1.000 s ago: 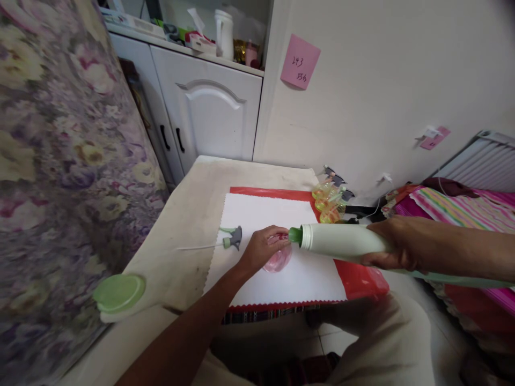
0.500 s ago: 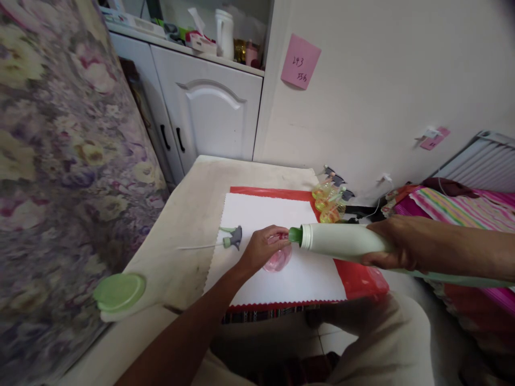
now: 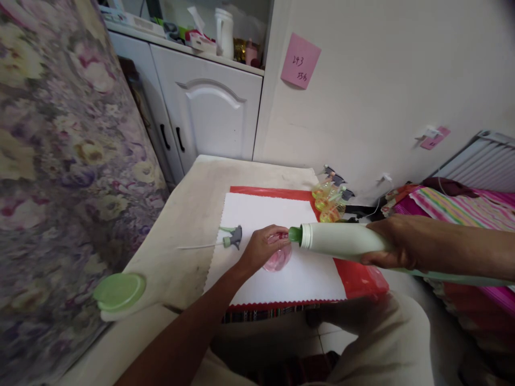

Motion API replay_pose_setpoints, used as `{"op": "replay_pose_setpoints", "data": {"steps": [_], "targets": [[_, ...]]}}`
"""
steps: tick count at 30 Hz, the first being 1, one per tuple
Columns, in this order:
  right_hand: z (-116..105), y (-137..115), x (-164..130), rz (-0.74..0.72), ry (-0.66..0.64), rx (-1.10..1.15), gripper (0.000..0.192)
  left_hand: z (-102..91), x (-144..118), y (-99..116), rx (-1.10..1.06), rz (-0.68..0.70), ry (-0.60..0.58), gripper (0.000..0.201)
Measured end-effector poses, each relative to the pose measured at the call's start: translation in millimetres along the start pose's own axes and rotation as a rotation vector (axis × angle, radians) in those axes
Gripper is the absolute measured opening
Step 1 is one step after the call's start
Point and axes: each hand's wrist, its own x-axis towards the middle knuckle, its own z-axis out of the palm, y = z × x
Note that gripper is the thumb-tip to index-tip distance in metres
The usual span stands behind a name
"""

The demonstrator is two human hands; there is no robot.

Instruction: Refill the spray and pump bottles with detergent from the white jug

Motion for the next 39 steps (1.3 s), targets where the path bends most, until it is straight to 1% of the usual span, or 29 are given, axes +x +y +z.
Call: {"op": "replay_pose_setpoints", "data": {"steps": [6,10,16,22,30,39], "targets": [[-0.4,0.4,-2.2,-0.019,0.015,-0.003,0.045,0.3,-0.7,0.4,-0.021,-0.002,0.011,0.02],[1.2,2.3,-1.3,-0.027,0.007,0.011,0.043,0.4,-0.4,-2.1,-0.019,0.003,-0.002,0.021],[3.6,6.4,1.9,-0.022,0.01,-0.005,0.044,0.6,0.3,-1.8,-0.025,-0.001,0.002,0.02],[1.0,2.3,0.2,-0.01,0.008,0.03,0.044,0.8,-0.4,3.3,-0.024,-0.019,0.003,0.019],[2.4,2.3,1.0,0.001,0.035,0.058,0.041,0.9,-1.0,3.6,-0.041,-0.023,-0.001,0.02],[-1.5,-3.5,-2.1,-0.006,-0.006,0.038,0.041,0.3,-1.1,4.7,-0.041,-0.021,0.0,0.019]]}}
